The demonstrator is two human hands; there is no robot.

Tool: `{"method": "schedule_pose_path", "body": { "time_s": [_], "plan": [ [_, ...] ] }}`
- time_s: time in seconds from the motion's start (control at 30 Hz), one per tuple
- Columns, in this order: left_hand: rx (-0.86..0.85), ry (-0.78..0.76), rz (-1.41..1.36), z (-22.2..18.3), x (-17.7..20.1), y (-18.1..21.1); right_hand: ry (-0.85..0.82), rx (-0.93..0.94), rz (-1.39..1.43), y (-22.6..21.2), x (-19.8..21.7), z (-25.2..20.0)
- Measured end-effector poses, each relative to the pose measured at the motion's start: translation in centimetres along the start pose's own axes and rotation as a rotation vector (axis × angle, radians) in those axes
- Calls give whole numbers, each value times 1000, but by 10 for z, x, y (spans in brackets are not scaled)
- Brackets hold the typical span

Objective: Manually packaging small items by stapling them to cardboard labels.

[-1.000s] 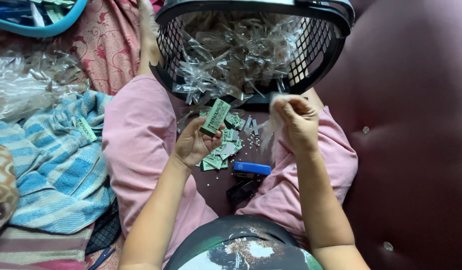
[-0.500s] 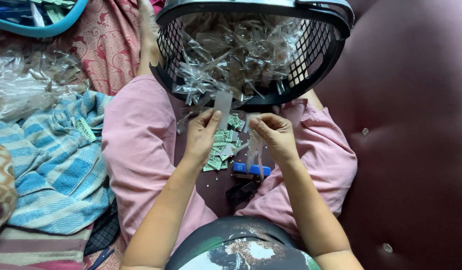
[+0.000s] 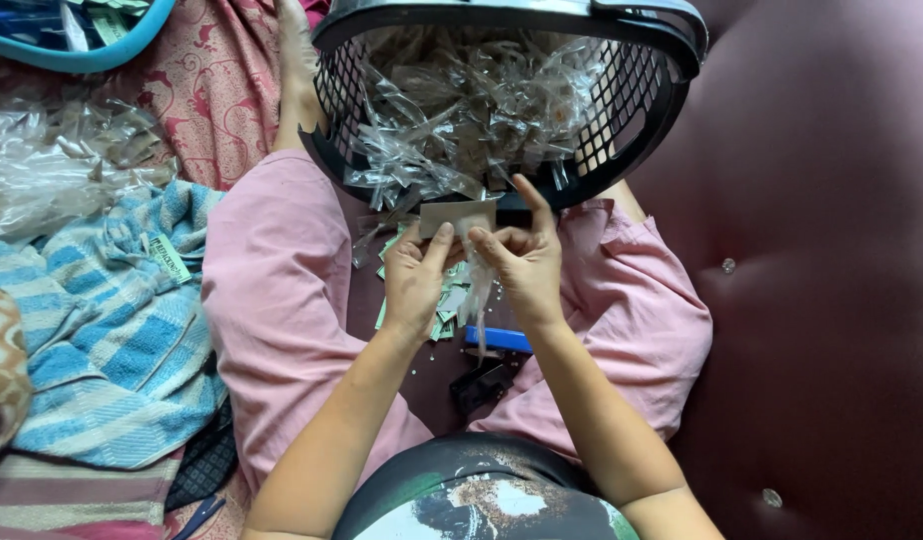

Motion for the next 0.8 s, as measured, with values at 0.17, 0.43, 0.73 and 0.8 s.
{"method": "schedule_pose_path", "body": {
  "time_s": [0.17, 0.43, 0.73, 0.8],
  "plan": [
    [-70, -15, 125, -11, -20, 19, 75, -54, -6, 15, 2, 1],
    [-118, -49, 184, -7, -2, 3, 150, -165, 152, 19, 6, 6],
    [-173, -135, 466, -3, 1, 9, 88, -264, 135, 19, 20, 3],
    [-200, -136, 574, 0, 5, 8, 70, -290, 68, 10, 23, 1]
  ]
}}
Point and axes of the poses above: each hand's wrist, its own z-axis towards the middle knuckle, its own x-axis out of the back of the hand, y = z × x, the point moved 2 cm from there along z, towards the middle knuckle, and after that the axes turned 8 degrees about -y, right-handed, at the moved point
